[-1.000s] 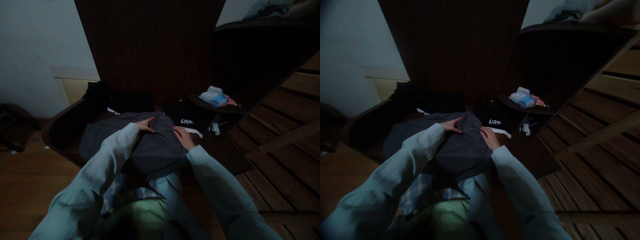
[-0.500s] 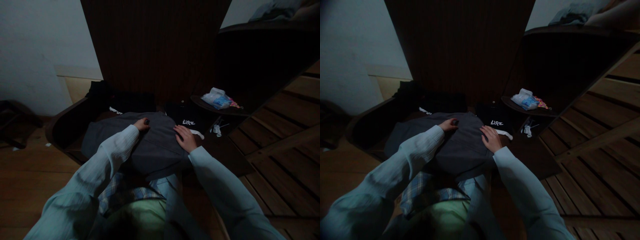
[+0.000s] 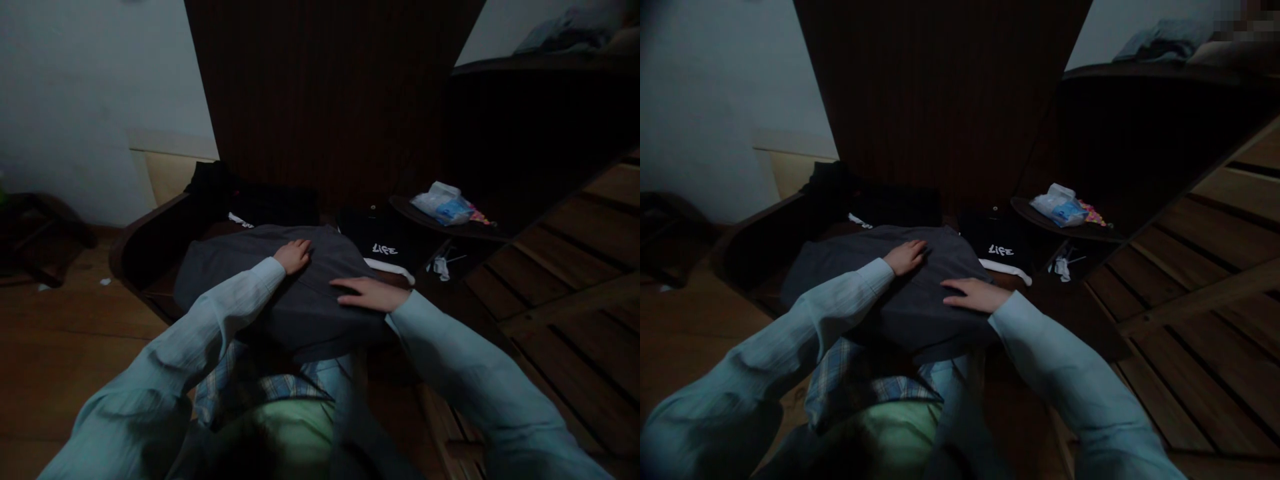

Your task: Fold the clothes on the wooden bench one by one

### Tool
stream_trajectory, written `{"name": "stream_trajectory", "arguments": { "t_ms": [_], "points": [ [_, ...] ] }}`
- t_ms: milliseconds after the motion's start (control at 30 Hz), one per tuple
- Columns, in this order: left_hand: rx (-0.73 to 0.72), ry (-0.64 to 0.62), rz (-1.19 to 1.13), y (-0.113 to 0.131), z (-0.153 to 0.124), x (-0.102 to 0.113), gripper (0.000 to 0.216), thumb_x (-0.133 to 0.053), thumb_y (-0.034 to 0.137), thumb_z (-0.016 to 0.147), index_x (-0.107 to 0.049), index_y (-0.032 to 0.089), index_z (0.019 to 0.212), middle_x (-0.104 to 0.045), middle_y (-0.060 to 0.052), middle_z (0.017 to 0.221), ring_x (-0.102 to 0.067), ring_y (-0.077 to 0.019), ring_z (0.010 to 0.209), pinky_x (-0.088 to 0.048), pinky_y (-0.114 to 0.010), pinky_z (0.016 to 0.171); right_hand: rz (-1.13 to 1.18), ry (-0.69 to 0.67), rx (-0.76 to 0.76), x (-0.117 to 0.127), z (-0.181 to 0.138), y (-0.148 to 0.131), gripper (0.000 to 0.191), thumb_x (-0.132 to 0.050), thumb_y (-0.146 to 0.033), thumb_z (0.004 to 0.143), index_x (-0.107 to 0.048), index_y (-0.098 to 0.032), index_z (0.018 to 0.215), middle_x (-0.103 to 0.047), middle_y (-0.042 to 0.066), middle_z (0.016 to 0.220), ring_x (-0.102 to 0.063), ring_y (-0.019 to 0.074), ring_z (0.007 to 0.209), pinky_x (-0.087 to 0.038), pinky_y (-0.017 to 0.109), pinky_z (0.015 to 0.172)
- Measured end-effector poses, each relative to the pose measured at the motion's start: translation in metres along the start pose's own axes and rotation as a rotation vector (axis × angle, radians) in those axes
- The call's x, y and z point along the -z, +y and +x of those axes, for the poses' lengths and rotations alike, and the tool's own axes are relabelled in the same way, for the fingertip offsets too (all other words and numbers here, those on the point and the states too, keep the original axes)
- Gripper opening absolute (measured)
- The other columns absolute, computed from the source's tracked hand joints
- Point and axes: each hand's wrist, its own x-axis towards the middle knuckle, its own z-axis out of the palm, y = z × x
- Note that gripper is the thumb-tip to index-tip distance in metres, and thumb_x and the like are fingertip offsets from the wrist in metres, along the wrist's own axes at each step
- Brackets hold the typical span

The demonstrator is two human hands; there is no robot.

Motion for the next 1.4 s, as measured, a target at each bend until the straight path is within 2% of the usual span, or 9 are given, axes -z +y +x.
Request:
{"name": "stream_trajectory", "arguments": {
  "t_ms": [133,267,467,633,767,900,1000,1100,1400],
  "points": [
    [-0.153,-0.036,0.027,0.009,-0.005,-0.007,0.047,-0.029,0.036,0.089,-0.033,0.02,0.132,-0.033,-0.007,0.141,-0.03,-0.0211,0.127,-0.029,-0.038,0.101,-0.144,0.258,-0.046,0.003,0.013,0.0,0.051,-0.039,-0.047,0.085,-0.045,-0.018,0.126,-0.048,0.01,0.129,-0.042,0.0236,0.12,-0.034,0.041,0.1],
    [-0.131,-0.155,0.016,0.003,-0.001,-0.015,0.045,-0.026,0.042,0.089,-0.04,0.024,0.128,-0.036,-0.004,0.139,-0.03,-0.0224,0.127,-0.03,-0.042,0.099,-0.279,0.275,-0.103,-0.028,0.004,-0.016,0.036,-0.048,-0.038,0.082,-0.055,-0.014,0.108,-0.054,0.012,0.119,-0.047,0.0246,0.112,-0.038,0.038,0.095],
    [-0.194,0.066,-0.038,-0.001,0.009,-0.028,0.041,-0.029,0.038,0.089,-0.056,0.018,0.111,-0.056,-0.008,0.118,-0.049,-0.0187,0.108,-0.035,-0.032,0.096,-0.308,0.32,-0.257,-0.041,-0.023,-0.02,0.014,-0.049,-0.019,0.073,-0.055,-0.017,0.085,-0.058,0.007,0.088,-0.054,0.0201,0.088,-0.044,0.03,0.077],
    [-0.118,0.213,-0.239,-0.007,0.014,-0.041,0.039,-0.03,0.034,0.089,-0.057,0.015,0.109,-0.06,-0.007,0.112,-0.052,-0.0166,0.104,-0.038,-0.03,0.094,-0.132,0.444,-0.206,-0.036,-0.025,-0.019,0.011,-0.044,-0.013,0.072,-0.053,-0.018,0.076,-0.057,0.003,0.074,-0.056,0.015,0.072,-0.044,0.025,0.067],
    [-0.128,0.224,-0.35,-0.014,0.018,-0.046,0.038,-0.029,0.029,0.088,-0.058,0.014,0.109,-0.061,-0.006,0.113,-0.053,-0.0149,0.105,-0.038,-0.028,0.096,0.062,0.48,-0.001,-0.023,-0.026,-0.022,0.016,-0.041,-0.022,0.082,-0.056,-0.02,0.078,-0.061,0.002,0.076,-0.058,0.0136,0.073,-0.045,0.025,0.07],
    [-0.192,0.179,-0.253,-0.015,0.018,-0.047,0.037,-0.037,0.023,0.084,-0.054,0.014,0.116,-0.056,-0.007,0.122,-0.048,-0.0159,0.113,-0.034,-0.031,0.1,0.045,0.578,-0.001,-0.012,-0.021,-0.002,0.028,-0.034,-0.031,0.088,-0.057,-0.021,0.1,-0.062,0.006,0.103,-0.057,0.0169,0.099,-0.043,0.033,0.089],
    [-0.213,0.135,-0.137,-0.013,0.016,-0.047,0.039,-0.038,0.023,0.083,-0.052,0.016,0.119,-0.051,-0.006,0.127,-0.044,-0.0178,0.117,-0.033,-0.034,0.101,-0.125,0.5,-0.049,-0.018,-0.012,0.023,0.042,-0.036,-0.04,0.087,-0.046,-0.02,0.122,-0.045,0.009,0.132,-0.036,0.0215,0.125,-0.031,0.041,0.102],
    [-0.191,0.103,-0.071,-0.012,0.014,-0.045,0.04,-0.036,0.024,0.084,-0.05,0.018,0.121,-0.048,-0.005,0.131,-0.042,-0.0192,0.119,-0.032,-0.035,0.101,-0.224,0.306,-0.122,-0.031,-0.007,0.04,0.05,-0.034,-0.045,0.087,-0.039,-0.019,0.129,-0.035,0.009,0.139,-0.024,0.0226,0.131,-0.027,0.045,0.104],
    [-0.124,-0.092,-0.032,-0.005,0.004,-0.025,0.042,-0.035,0.026,0.085,-0.046,0.02,0.125,-0.043,-0.005,0.135,-0.038,-0.0186,0.123,-0.031,-0.033,0.101,-0.279,0.111,-0.19,-0.008,0.001,0.02,0.052,-0.043,-0.046,0.082,-0.048,-0.014,0.123,-0.045,0.014,0.132,-0.037,0.026,0.125,-0.028,0.043,0.104]
  ]
}}
